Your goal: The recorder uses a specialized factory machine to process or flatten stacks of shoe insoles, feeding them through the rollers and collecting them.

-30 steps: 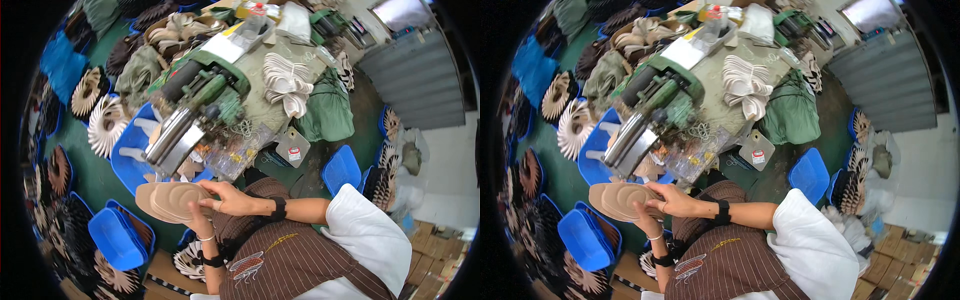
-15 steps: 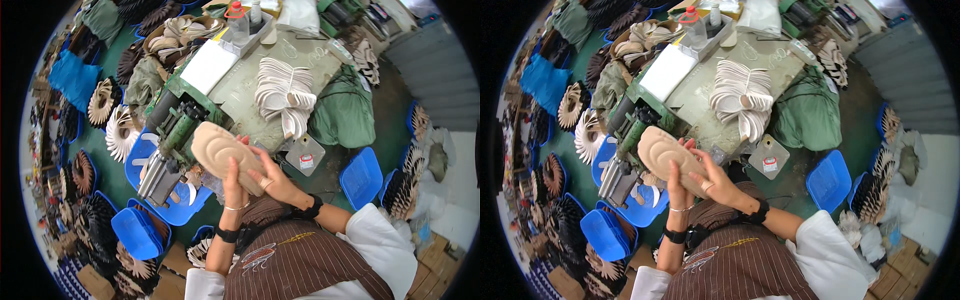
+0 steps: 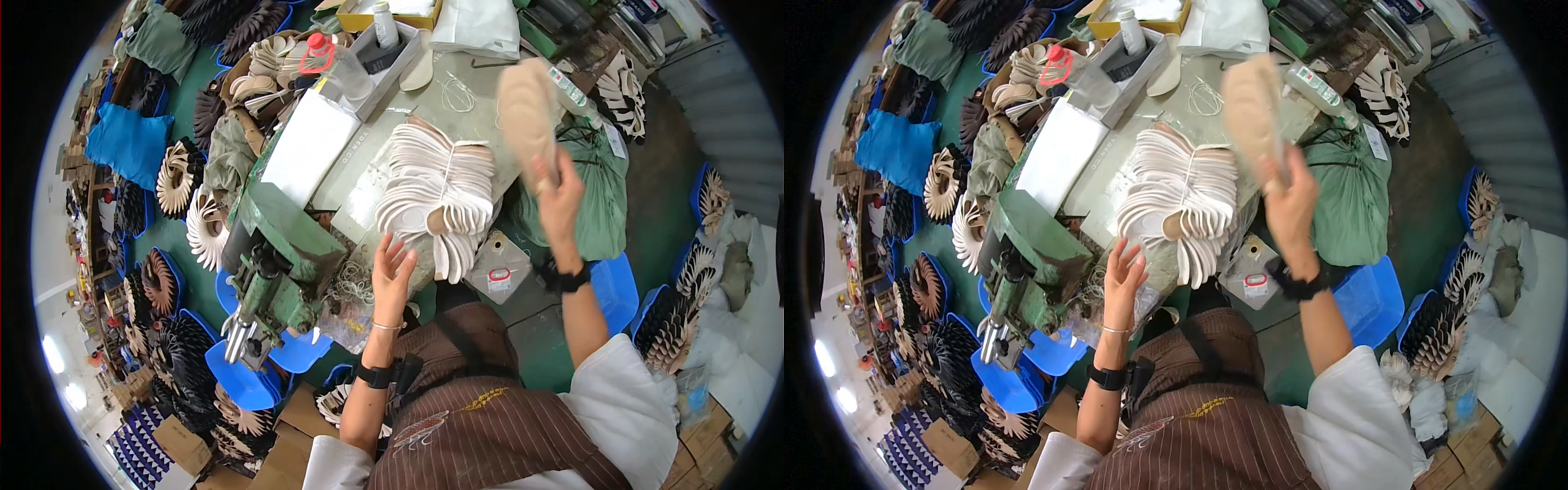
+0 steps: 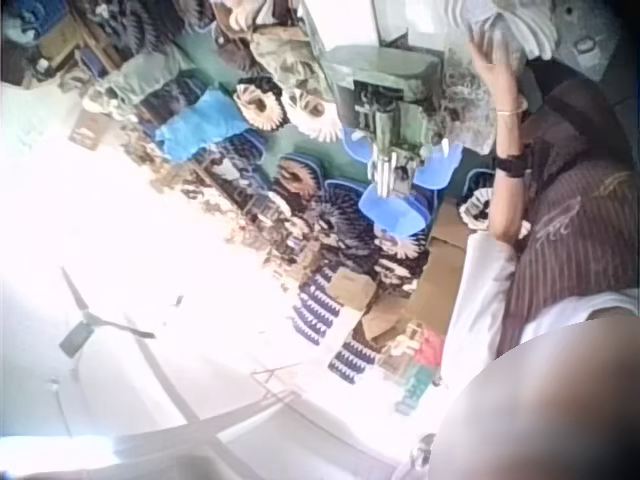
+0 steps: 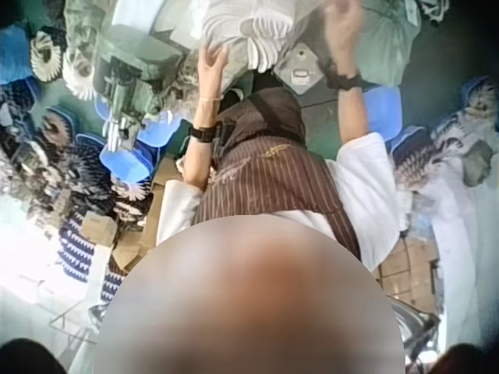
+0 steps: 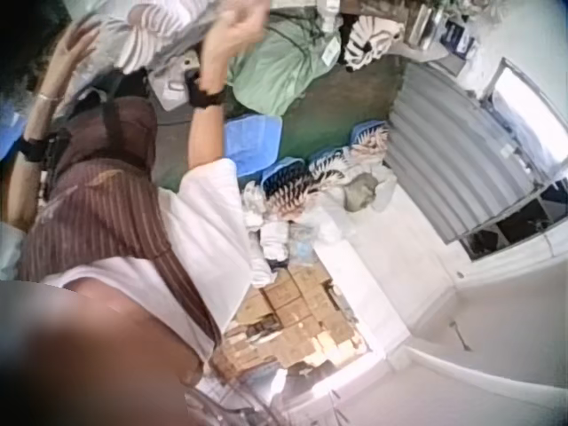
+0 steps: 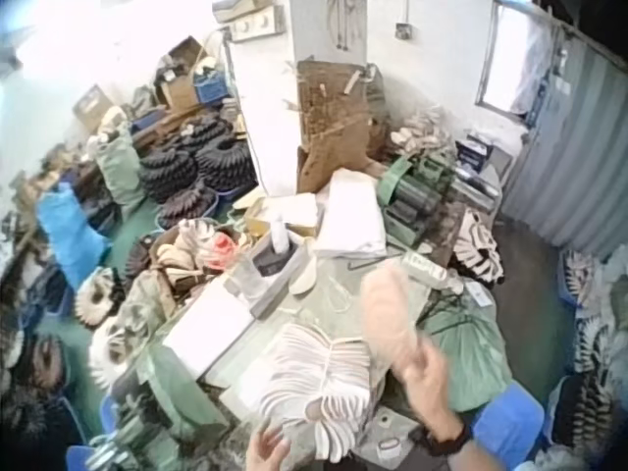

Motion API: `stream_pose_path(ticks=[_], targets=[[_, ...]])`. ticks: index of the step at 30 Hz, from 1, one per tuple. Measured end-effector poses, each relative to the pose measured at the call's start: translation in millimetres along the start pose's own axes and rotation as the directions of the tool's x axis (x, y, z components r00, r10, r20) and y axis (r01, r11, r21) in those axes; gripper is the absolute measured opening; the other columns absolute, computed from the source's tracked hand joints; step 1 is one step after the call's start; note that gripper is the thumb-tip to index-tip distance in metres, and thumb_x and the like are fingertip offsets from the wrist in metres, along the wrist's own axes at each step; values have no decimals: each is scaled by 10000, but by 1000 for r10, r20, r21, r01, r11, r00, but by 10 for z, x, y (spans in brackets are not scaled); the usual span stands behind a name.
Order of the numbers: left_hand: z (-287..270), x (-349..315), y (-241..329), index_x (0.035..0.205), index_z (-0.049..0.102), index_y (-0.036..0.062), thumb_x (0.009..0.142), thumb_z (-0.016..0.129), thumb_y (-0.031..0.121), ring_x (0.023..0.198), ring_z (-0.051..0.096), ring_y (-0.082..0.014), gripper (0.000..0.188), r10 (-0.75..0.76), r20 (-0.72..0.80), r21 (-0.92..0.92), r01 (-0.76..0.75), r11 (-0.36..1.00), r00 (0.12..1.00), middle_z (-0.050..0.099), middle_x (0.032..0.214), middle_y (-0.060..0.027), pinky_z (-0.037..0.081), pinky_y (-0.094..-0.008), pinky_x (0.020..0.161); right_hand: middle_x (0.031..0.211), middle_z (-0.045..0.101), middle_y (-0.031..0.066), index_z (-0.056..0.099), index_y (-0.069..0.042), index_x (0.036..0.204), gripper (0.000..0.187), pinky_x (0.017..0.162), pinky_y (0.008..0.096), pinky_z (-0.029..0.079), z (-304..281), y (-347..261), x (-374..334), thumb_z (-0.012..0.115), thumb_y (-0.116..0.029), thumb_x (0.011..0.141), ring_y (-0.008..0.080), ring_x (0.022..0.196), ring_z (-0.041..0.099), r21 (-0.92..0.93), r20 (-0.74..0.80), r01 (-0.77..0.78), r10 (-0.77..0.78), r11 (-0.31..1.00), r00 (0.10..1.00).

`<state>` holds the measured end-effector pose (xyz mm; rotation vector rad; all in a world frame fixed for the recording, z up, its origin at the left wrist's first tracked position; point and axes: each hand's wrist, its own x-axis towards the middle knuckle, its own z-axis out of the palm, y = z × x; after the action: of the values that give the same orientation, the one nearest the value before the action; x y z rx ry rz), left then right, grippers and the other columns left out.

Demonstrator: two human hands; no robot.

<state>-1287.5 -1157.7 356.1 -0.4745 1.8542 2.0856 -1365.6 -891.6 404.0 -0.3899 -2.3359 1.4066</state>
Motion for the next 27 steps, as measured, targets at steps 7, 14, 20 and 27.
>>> stream_pose_path(ticks=[7, 14, 20, 27], targets=[[801, 677, 229, 1106, 609, 16, 816, 626, 86, 1145, 522, -306, 299, 351, 147, 632, -361, 686, 925, 570, 1187, -164, 435, -373, 919, 954, 618, 173, 604, -36, 1063, 259, 735, 413, 456, 81, 913, 752, 607, -169, 841, 366, 859, 582, -423, -99, 103, -159, 900, 982], [893, 1457, -305, 1159, 545, 6, 849, 556, 333, 1119, 500, -330, 450, 248, 483, 853, -515, 82, 840, 572, 1116, -167, 240, -488, 1074, 995, 625, 132, 594, -32, 1062, 301, 780, 411, 446, 659, 599, 16, 603, -186, 805, 325, 888, 590, -207, 97, 489, -479, 847, 872], [730, 1093, -416, 1114, 581, 47, 785, 584, 332, 1176, 426, -354, 435, 93, 437, 868, -447, 217, 895, 500, 1207, -208, 217, -482, 1058, 1101, 590, 125, 573, -47, 1075, 371, 821, 410, 428, 734, 872, -457, 637, -172, 732, 307, 959, 561, -139, 365, 452, -379, 881, 851], [519, 1144, -424, 1193, 567, 79, 774, 573, 372, 1288, 346, -366, 512, 273, 605, 735, -656, 172, 748, 396, 1394, -177, 161, -546, 1074, 1123, 587, 140, 541, -46, 1107, 412, 830, 416, 413, 795, 926, -803, 656, -104, 715, 319, 961, 564, -151, 426, 449, -352, 880, 834]])
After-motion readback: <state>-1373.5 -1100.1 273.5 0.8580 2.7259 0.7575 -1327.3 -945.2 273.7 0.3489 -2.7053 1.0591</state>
